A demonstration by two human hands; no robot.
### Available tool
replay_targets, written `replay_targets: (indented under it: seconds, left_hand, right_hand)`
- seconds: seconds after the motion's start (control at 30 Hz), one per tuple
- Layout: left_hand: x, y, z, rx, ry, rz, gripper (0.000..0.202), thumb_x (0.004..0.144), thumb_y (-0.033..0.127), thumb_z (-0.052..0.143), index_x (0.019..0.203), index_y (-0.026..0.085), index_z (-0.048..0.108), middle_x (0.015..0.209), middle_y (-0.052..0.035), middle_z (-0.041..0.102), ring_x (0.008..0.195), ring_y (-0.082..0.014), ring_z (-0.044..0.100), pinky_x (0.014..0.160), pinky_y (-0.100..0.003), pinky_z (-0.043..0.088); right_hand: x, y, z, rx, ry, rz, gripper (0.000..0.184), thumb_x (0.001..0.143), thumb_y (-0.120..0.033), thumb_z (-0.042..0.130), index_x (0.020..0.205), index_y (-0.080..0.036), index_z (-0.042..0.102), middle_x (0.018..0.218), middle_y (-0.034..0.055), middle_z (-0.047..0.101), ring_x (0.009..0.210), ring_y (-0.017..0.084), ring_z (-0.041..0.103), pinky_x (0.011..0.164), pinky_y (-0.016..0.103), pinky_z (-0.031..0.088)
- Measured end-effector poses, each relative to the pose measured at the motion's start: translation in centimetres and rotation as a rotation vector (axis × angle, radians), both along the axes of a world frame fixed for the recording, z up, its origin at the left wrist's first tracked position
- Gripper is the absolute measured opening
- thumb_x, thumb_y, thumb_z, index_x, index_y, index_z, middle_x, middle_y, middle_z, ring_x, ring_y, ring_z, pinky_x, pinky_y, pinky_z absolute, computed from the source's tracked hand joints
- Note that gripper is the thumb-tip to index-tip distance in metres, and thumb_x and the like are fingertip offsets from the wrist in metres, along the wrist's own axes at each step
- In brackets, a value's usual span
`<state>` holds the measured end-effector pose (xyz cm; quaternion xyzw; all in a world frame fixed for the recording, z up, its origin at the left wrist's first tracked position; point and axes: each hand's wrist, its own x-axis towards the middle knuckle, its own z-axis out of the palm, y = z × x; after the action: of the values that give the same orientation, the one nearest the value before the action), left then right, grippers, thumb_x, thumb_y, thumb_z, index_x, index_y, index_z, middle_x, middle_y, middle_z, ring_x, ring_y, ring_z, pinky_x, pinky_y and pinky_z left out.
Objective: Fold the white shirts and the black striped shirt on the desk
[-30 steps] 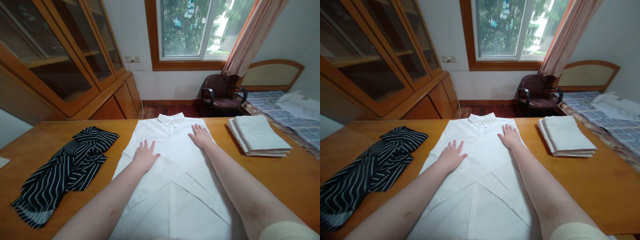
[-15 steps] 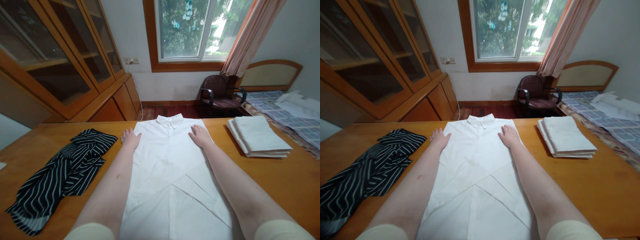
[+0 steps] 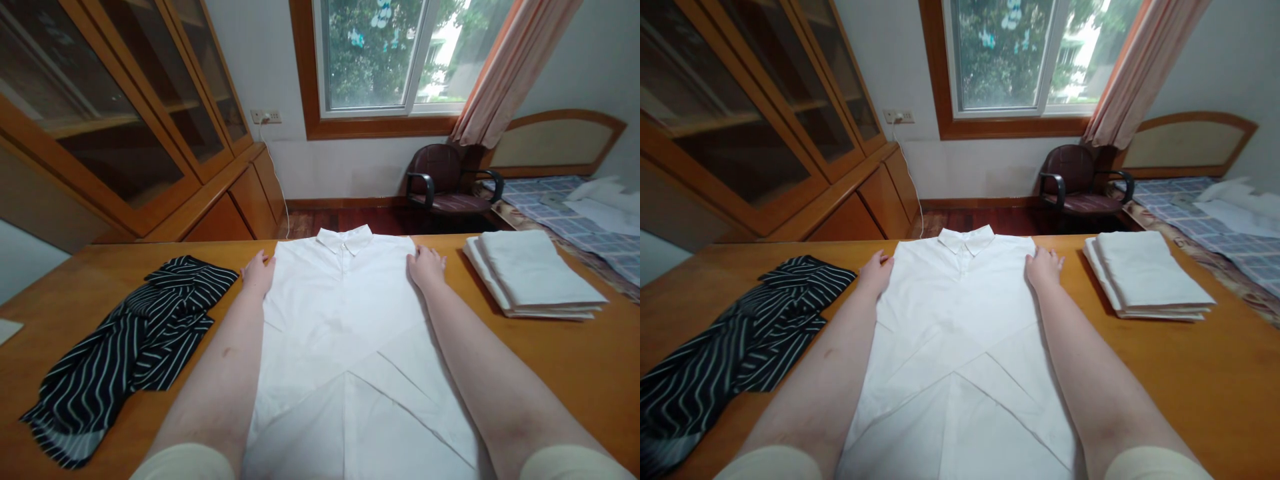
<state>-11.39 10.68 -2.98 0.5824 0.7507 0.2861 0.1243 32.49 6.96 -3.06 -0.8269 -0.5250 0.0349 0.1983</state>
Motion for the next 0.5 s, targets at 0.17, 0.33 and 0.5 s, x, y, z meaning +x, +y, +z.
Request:
replay_targets:
  seconds: [0.17,0.33,0.5]
  left_hand:
    - [0.0,0.5,-0.7,0.058,-0.276,-0.089,0.057,0.074,0.03,0.065,0.128,0.021,0.049,0.119,-0.0109,0.063,0.116,-0.0272,0.054,0.106,-0.047,0.029]
    - [0.6,0.6,-0.7,0.132,-0.669,-0.141,0.067,0.075,0.028,0.063,0.137,0.022,0.037,0.131,-0.0123,0.053,0.103,-0.0198,0.061,0.087,-0.033,0.049]
    - [0.1,0.7,-0.2,0.121,-0.767,-0.01,0.054,0.075,0.035,0.064,0.126,0.021,0.05,0.116,-0.0099,0.062,0.102,-0.0217,0.061,0.089,-0.035,0.049]
  right_hand:
    - [1.5,0.3,-0.2,0.161,0.367,0.076,0.059,0.075,-0.032,0.058,0.131,-0.016,0.046,0.121,0.0138,0.059,0.112,0.028,0.054,0.1,0.045,0.038]
    - [1.9,0.4,-0.5,0.408,0.862,0.148,0.067,0.069,-0.029,0.065,0.131,-0.024,0.04,0.136,0.0112,0.045,0.116,0.022,0.053,0.094,0.035,0.046]
    - [2.1,0.3,0.0,0.462,1.25,0.061,0.058,0.067,-0.031,0.069,0.12,-0.031,0.045,0.126,0.0059,0.05,0.107,0.018,0.057,0.079,0.031,0.054]
